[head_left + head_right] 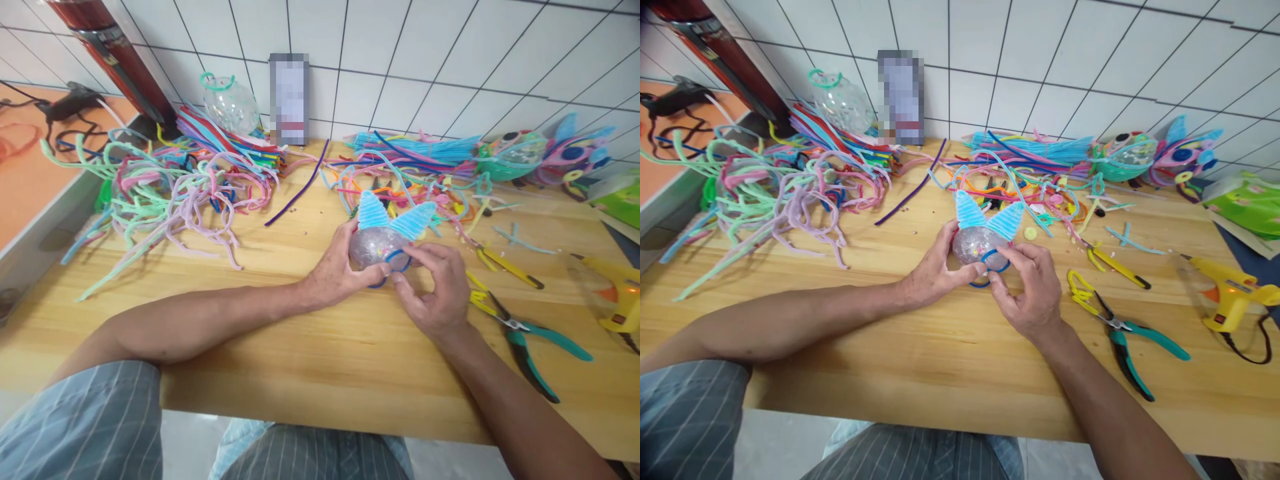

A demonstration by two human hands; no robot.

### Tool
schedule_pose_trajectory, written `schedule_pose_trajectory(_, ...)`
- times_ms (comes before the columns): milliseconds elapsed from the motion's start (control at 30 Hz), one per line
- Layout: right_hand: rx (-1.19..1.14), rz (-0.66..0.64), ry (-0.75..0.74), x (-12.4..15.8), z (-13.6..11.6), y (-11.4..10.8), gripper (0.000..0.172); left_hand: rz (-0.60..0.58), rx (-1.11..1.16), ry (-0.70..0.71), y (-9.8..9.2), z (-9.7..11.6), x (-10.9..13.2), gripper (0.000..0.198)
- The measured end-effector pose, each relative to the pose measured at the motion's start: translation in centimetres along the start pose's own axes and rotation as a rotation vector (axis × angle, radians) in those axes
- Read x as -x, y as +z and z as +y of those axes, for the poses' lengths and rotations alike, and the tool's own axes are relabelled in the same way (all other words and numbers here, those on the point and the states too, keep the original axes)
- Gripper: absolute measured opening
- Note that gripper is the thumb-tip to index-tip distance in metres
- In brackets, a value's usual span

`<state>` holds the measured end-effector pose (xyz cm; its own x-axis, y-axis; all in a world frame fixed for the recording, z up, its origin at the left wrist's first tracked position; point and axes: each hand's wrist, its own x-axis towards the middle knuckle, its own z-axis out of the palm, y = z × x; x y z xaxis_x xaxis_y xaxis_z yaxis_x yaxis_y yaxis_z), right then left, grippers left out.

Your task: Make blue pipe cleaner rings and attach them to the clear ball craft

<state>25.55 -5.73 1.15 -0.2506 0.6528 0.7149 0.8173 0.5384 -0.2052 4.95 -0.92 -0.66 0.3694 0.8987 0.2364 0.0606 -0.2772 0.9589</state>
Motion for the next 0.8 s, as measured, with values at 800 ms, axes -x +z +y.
schedule_pose_trajectory(800,-0.230,0.106,0.206,-0.8,-2.0,-1.0,0.014,0.069,-0.274,0.364,1.4,-1.2,0.4,0.091)
